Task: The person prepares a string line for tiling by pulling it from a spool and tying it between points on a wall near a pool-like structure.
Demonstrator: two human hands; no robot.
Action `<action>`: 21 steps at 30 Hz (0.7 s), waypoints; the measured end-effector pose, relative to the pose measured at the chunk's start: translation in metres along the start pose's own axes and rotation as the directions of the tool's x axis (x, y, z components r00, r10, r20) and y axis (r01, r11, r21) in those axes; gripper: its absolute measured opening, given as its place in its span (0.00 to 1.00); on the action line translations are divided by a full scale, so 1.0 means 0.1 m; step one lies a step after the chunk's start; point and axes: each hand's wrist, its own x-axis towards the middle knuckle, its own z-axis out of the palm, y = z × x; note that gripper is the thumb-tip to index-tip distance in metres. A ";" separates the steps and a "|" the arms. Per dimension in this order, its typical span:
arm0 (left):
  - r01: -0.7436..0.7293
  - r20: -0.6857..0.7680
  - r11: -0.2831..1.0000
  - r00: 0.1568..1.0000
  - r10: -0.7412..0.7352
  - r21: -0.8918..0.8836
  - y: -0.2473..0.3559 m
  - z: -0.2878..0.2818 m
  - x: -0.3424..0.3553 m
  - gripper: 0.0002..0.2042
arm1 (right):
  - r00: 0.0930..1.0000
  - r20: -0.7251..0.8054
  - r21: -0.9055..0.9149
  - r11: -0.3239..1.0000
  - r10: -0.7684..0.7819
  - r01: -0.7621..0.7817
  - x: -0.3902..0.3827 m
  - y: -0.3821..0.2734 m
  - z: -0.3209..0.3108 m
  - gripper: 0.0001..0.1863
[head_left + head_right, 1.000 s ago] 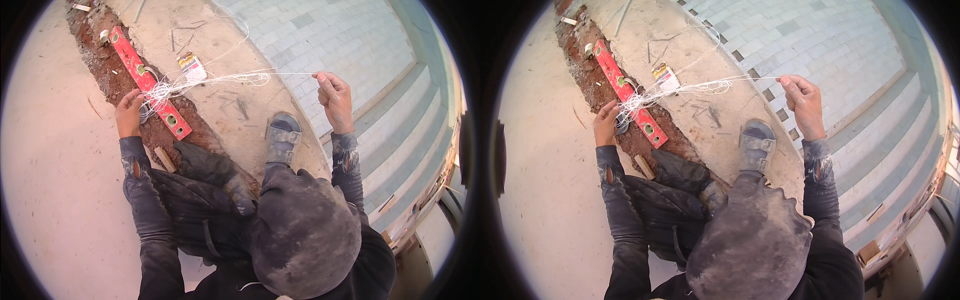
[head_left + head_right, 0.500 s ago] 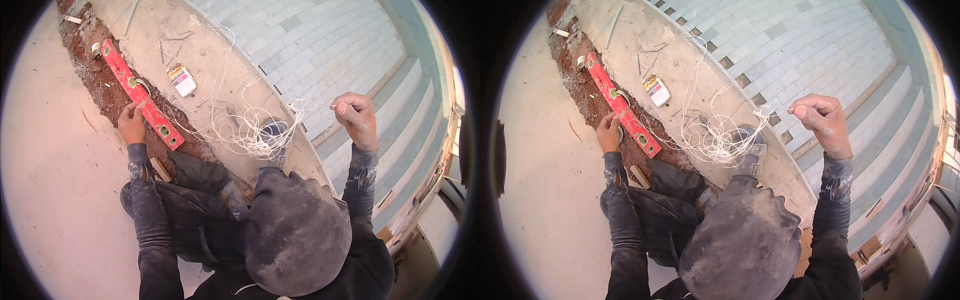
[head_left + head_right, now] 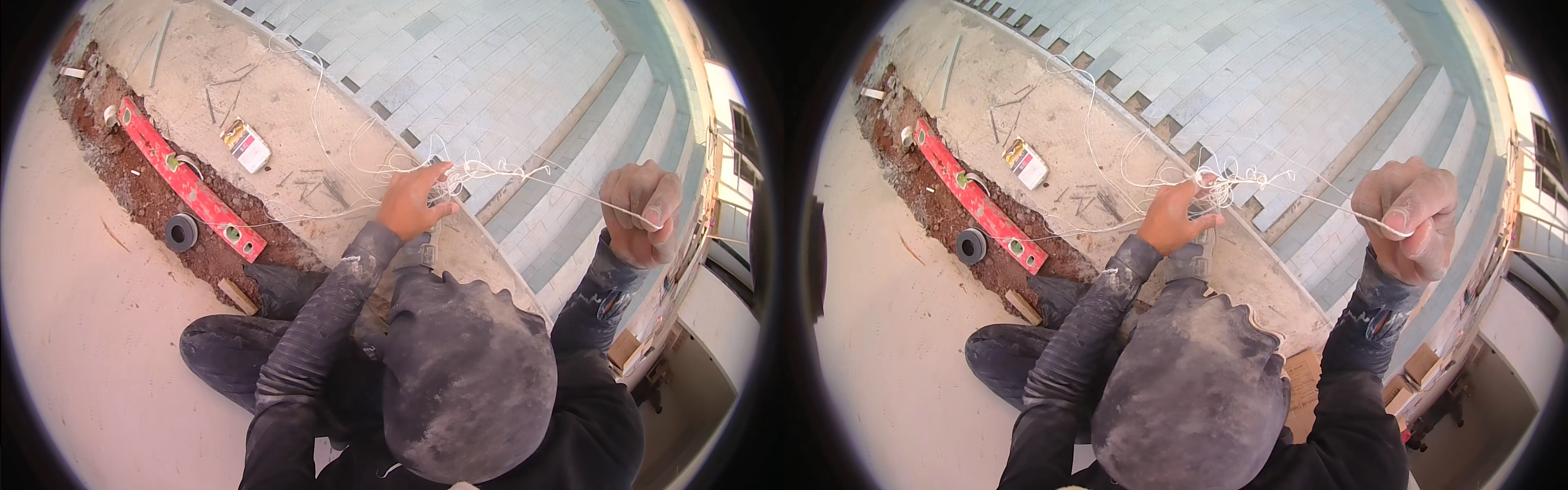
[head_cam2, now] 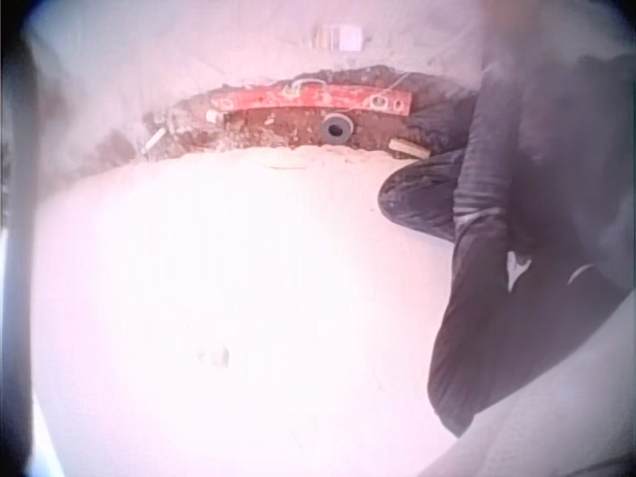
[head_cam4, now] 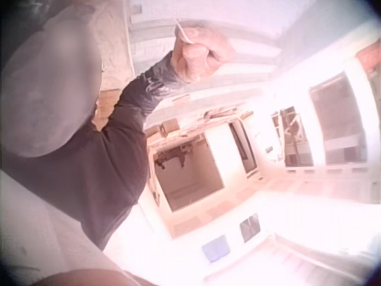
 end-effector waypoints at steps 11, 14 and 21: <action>0.355 -0.084 0.916 0.935 -0.345 0.185 -0.02 -1.34 -0.61 0.08 | 0.859 -0.452 -0.890 0.052 -0.242 -0.454 -0.11 -0.68 -0.27 0.10; 0.351 -0.132 0.931 0.923 -0.361 -0.098 -0.03 -2.05 -1.00 0.08 | 0.735 -0.665 -0.727 0.338 -0.132 -0.597 -0.41 -0.76 -0.44 0.12; 0.442 -0.472 0.895 0.779 -0.412 -0.052 -0.17 -2.88 -1.46 0.11 | 0.628 -0.777 -0.555 0.510 -0.037 -0.657 -0.72 0.00 -0.41 0.13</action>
